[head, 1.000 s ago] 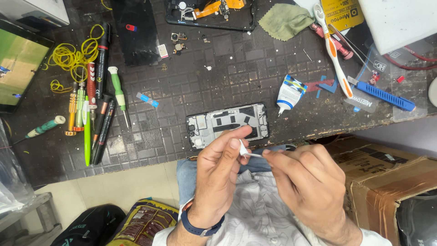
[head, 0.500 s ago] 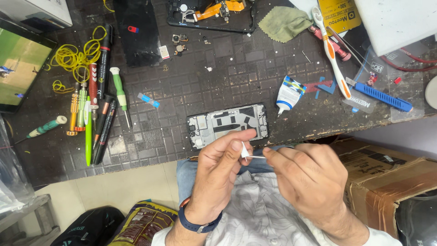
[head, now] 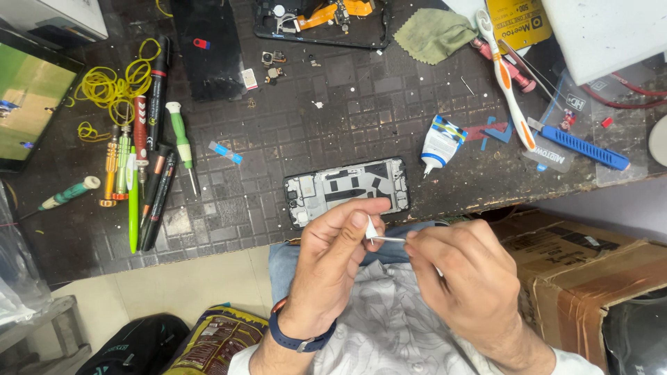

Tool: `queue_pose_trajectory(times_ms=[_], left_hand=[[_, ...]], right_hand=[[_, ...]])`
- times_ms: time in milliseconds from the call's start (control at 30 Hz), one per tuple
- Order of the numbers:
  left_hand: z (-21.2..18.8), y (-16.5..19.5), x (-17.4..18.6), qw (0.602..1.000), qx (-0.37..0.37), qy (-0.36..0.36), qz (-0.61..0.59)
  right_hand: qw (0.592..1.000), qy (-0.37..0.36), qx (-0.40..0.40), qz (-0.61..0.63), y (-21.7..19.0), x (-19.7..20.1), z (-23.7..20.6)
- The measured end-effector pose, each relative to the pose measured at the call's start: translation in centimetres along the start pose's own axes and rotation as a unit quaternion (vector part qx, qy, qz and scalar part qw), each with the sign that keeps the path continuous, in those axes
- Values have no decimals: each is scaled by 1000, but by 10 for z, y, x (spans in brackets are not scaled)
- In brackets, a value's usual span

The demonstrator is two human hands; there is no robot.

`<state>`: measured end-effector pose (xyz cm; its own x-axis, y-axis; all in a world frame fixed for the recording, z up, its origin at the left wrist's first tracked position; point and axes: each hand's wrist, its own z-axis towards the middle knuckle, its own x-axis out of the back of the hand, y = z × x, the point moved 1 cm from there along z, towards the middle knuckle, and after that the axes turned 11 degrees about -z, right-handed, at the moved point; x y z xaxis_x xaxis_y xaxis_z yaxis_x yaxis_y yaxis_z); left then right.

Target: The person applies adhesive to a small electronic component using a metal tool and then places it into a disassembled phone chassis. They continue to apply adhesive to the chassis and position additional small parts.

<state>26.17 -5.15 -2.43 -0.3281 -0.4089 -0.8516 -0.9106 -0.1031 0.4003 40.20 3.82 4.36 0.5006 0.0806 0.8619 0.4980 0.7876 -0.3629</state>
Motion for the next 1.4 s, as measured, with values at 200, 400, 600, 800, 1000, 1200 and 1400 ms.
queue_pose_trajectory(times_ms=[200, 400, 600, 800, 1000, 1200, 1400], left_hand=[[0, 3, -1, 1000, 6, 7, -25], [0, 3, -2, 1000, 8, 18, -24], [2, -2, -2, 1000, 12, 6, -28], [3, -3, -3, 999, 10, 15, -30], [1, -8, -10, 997, -53, 34, 50], [0, -14, -12, 975, -135, 85, 157], [-6, -5, -18, 925, -226, 22, 304]], right_hand=[[1000, 8, 25, 2, 5, -4, -4], [997, 20, 73, -10, 15, -12, 0], [991, 36, 59, -114, 10, -5, 0], [997, 0, 15, -77, 6, -2, 0], [998, 3, -20, -65, 2, 2, 0], [997, 10, -47, -59, -4, 1, 1], [997, 0, -78, -21, -4, 2, 1]])
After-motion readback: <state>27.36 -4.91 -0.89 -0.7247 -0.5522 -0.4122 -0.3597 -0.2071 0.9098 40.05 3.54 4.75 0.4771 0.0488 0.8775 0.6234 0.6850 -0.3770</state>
